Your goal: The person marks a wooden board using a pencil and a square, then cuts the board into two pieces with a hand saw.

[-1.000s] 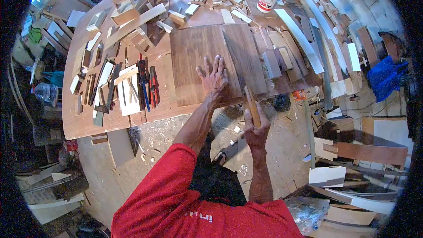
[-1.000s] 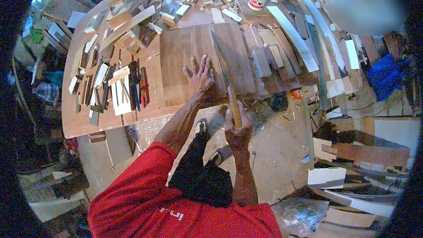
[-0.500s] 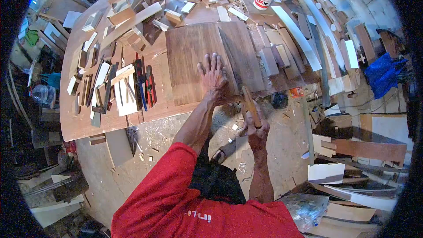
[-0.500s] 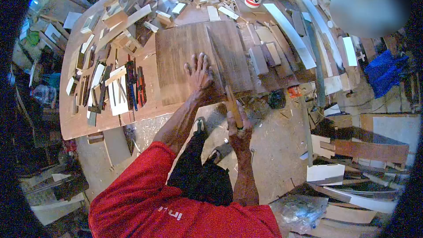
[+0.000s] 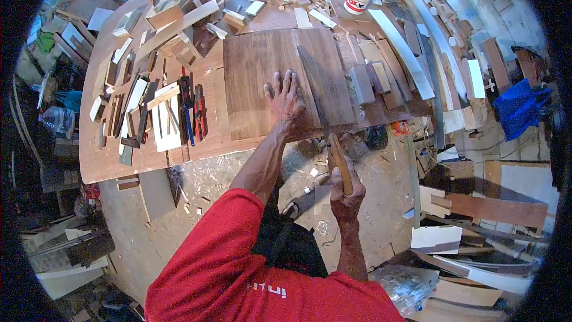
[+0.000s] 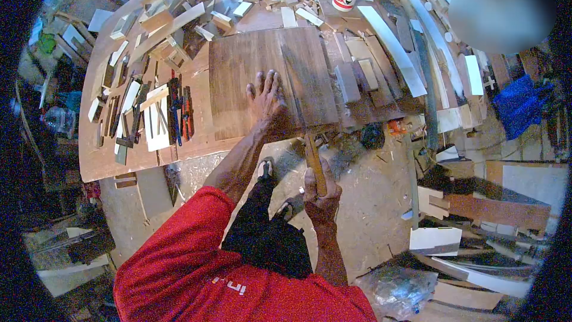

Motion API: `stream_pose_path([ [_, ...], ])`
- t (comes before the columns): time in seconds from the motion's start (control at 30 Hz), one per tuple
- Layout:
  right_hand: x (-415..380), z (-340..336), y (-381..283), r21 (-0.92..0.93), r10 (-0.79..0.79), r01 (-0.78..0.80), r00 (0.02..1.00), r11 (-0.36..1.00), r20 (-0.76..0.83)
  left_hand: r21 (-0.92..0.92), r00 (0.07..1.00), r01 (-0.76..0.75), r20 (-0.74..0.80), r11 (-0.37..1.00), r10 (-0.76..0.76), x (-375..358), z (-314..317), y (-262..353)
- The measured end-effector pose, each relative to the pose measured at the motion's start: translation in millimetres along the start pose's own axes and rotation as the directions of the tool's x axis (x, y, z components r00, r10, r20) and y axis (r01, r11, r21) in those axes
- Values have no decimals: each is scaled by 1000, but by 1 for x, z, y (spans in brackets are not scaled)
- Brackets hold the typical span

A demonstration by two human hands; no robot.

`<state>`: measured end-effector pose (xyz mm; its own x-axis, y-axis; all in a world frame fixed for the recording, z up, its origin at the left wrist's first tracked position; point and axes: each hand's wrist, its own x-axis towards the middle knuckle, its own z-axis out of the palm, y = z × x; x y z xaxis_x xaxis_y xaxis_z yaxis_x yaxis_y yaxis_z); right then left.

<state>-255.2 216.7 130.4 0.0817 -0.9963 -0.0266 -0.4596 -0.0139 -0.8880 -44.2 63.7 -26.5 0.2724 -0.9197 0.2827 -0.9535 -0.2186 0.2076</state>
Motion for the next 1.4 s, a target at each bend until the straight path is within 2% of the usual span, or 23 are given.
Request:
stream_pose_path([
  [0.03,5,4,4,2,-4,4,1000,1000,3,3,1000,4,-3,1000,-4,2,-2,-1],
  [0.1,17,17,16,-75,-221,214,970,974,-103,22,998,-19,58,1000,17,0,-5,-1],
  [0.13,29,22,17,-76,-222,215,970,974,-100,22,998,-16,58,1000,15,0,-3,0],
  [0.2,48,32,14,-11,-122,121,991,993,-52,60,1000,-2,14,998,1,-1,-2,-1],
  [0.23,48,32,15,23,-157,158,986,987,-60,67,1000,-2,10,998,2,1,-2,-4],
  [0.3,31,26,16,0,-131,131,990,991,-55,63,996,9,87,998,-14,0,-1,-3],
  [0.4,13,16,9,-41,-126,124,991,991,-49,76,1000,24,6,997,-25,1,1,-1],
  [0.5,20,16,8,14,-104,105,993,994,-56,-29,999,14,37,999,-12,-1,-12,3],
  [0.6,48,29,15,2,-100,100,994,995,-40,-23,996,14,85,1000,-12,0,-16,2],
  [0.67,29,21,9,11,-152,154,986,988,-69,-31,998,1,58,1000,0,0,-5,-2],
  [0.73,10,15,11,37,-46,47,999,998,-27,-36,1000,1,26,999,0,5,1,-5],
  [0.77,12,18,12,35,-43,44,999,998,-17,-13,1000,-1,0,1000,1,3,5,-4],
  [0.87,34,31,21,-8,-174,174,981,985,-85,11,1000,-5,6,1000,5,-1,-2,-2],
  [0.9,48,36,19,-80,-185,179,980,980,-72,16,999,-1,37,1000,1,-1,-3,-2],
  [0.93,46,34,16,-75,-185,180,980,981,-75,20,999,-5,35,1000,4,-1,-3,-3],
  [1.0,32,21,9,-28,39,-38,998,999,42,45,1000,13,24,999,-14,2,1,-1],
  [1.03,20,19,15,28,-116,118,992,993,-50,42,1000,15,19,999,-16,4,0,1],
  [1.13,7,12,15,8,-69,69,997,998,-23,0,1000,17,24,1000,-17,-7,0,-3],
  [1.17,22,19,18,-14,-166,166,985,986,-42,9,1000,4,19,1000,-4,-6,-1,-3],
  [1.2,35,21,18,-16,-175,175,983,984,-47,18,1000,-10,7,1000,10,-1,-1,-2],
  [1.27,49,26,17,-15,-35,35,998,999,55,20,1000,-8,-16,1000,9,2,4,-4],
  [1.33,24,22,23,8,-21,21,1000,1000,15,10,1000,-3,-20,1000,4,-2,7,-1],
  [1.4,4,17,30,30,-98,100,994,995,-50,8,1000,13,-18,1000,-13,2,7,-2],
])
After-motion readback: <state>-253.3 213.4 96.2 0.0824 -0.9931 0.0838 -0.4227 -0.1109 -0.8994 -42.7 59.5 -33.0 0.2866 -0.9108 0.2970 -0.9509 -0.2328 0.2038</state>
